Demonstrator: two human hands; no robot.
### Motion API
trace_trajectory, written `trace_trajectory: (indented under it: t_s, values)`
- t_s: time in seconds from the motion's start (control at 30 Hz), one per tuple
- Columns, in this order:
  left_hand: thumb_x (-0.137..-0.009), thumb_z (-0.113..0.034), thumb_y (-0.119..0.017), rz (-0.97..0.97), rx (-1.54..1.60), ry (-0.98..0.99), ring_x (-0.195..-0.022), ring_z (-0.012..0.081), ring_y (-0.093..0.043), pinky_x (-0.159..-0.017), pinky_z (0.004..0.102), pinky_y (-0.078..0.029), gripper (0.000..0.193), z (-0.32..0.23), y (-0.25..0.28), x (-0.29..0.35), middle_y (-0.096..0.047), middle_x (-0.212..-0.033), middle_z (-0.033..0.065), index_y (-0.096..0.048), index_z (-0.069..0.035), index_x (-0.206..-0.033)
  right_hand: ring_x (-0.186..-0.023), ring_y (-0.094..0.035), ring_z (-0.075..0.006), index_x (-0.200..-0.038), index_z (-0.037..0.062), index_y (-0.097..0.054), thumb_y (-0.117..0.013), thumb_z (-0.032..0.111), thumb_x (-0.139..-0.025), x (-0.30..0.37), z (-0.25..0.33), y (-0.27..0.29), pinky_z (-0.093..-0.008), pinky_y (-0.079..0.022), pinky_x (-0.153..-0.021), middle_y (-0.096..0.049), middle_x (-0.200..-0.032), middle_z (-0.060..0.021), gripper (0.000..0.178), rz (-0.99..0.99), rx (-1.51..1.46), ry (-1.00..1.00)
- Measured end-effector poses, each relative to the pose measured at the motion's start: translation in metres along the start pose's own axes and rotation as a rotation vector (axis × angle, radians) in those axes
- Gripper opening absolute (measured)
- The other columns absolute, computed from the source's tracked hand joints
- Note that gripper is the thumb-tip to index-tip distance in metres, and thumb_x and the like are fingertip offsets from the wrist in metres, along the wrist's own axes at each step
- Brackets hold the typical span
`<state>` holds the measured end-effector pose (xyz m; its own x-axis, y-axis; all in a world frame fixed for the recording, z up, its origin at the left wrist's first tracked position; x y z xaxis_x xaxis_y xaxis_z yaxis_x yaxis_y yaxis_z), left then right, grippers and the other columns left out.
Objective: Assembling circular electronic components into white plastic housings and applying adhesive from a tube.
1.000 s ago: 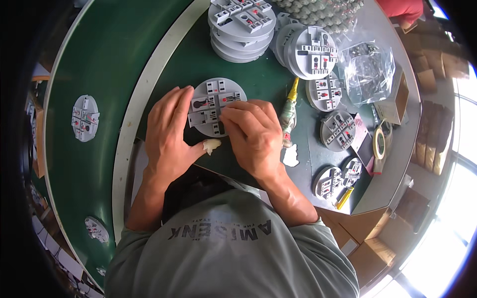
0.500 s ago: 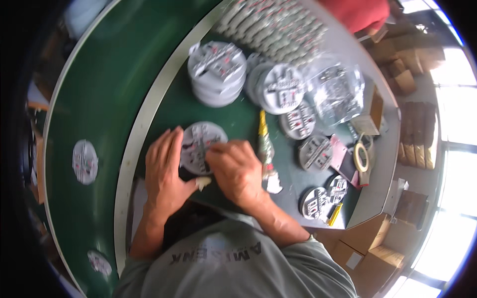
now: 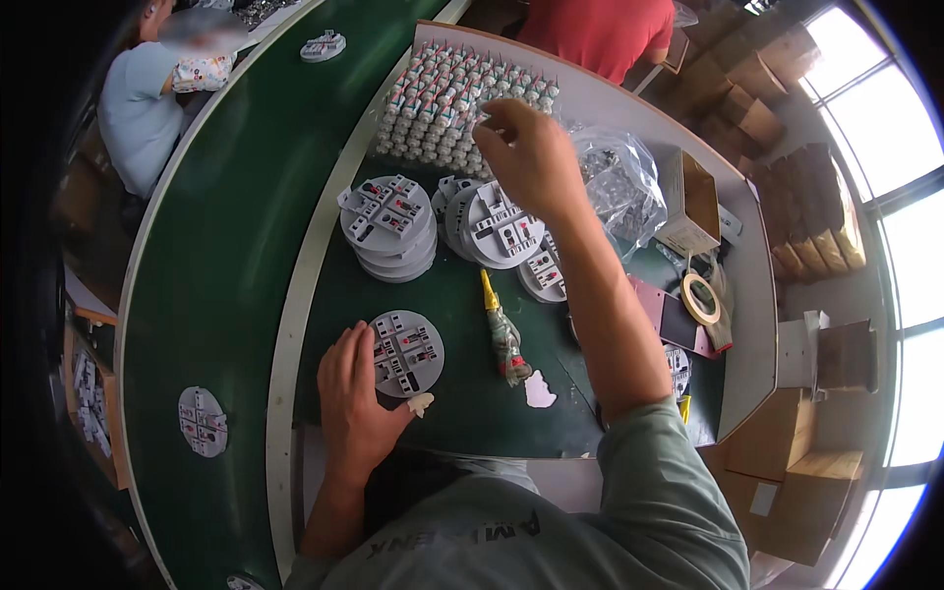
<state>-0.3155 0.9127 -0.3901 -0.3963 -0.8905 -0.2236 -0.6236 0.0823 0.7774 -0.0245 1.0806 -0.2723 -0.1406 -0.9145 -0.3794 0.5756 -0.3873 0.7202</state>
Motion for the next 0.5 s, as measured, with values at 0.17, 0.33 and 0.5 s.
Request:
trace_trajectory:
  t_s: [0.17, 0.33, 0.5]
  values:
    - [-0.069, -0.039, -0.1, -0.028, 0.009, -0.003, -0.149, 0.043, -0.049, -0.124, 0.0569, -0.037, 0.114, 0.004, -0.002, 0.005, -0.053, -0.161, 0.0212, -0.045, 0.003, -0.16, -0.102, -0.079, -0.0286, -0.129, 0.0024, -0.075, -0.08, 0.028, -0.094, -0.042, -0.011, -0.051, -0.0406, -0.06, -0.092, -0.081, -0.117, -0.0152, 0.044, 0.141, 0.256, 0.065]
    - [-0.07, -0.042, -0.099, -0.04, 0.006, -0.003, -0.149, 0.0431, -0.049, -0.124, 0.0565, -0.037, 0.114, 0.007, -0.003, 0.009, -0.053, -0.16, 0.0215, -0.045, 0.003, -0.16, -0.104, -0.078, -0.0293, -0.131, 0.0037, -0.073, -0.082, 0.031, -0.091, -0.042, -0.007, -0.069, -0.0413, -0.06, -0.092, -0.08, -0.117, -0.0138, 0.049, 0.055, 0.215, 0.011]
    - [-0.068, -0.04, -0.101, -0.041, 0.032, 0.02, -0.148, 0.0429, -0.05, -0.123, 0.0558, -0.038, 0.116, 0.006, -0.002, 0.005, -0.055, -0.158, 0.0219, -0.045, 0.003, -0.16, -0.098, -0.078, -0.0346, -0.132, 0.0058, -0.07, -0.078, 0.017, -0.09, -0.023, 0.005, -0.053, -0.0426, -0.061, -0.09, -0.079, -0.113, -0.0149, 0.044, -0.036, -0.053, 0.018]
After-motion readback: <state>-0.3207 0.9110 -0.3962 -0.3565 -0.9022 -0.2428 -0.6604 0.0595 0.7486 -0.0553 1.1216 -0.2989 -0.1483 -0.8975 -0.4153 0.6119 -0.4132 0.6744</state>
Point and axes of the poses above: each hand's wrist, its own x-axis away from the middle knuckle, its own y-axis out of the back of the hand, z = x × y, the point moved 4 cm from there along -x, towards the middle knuckle
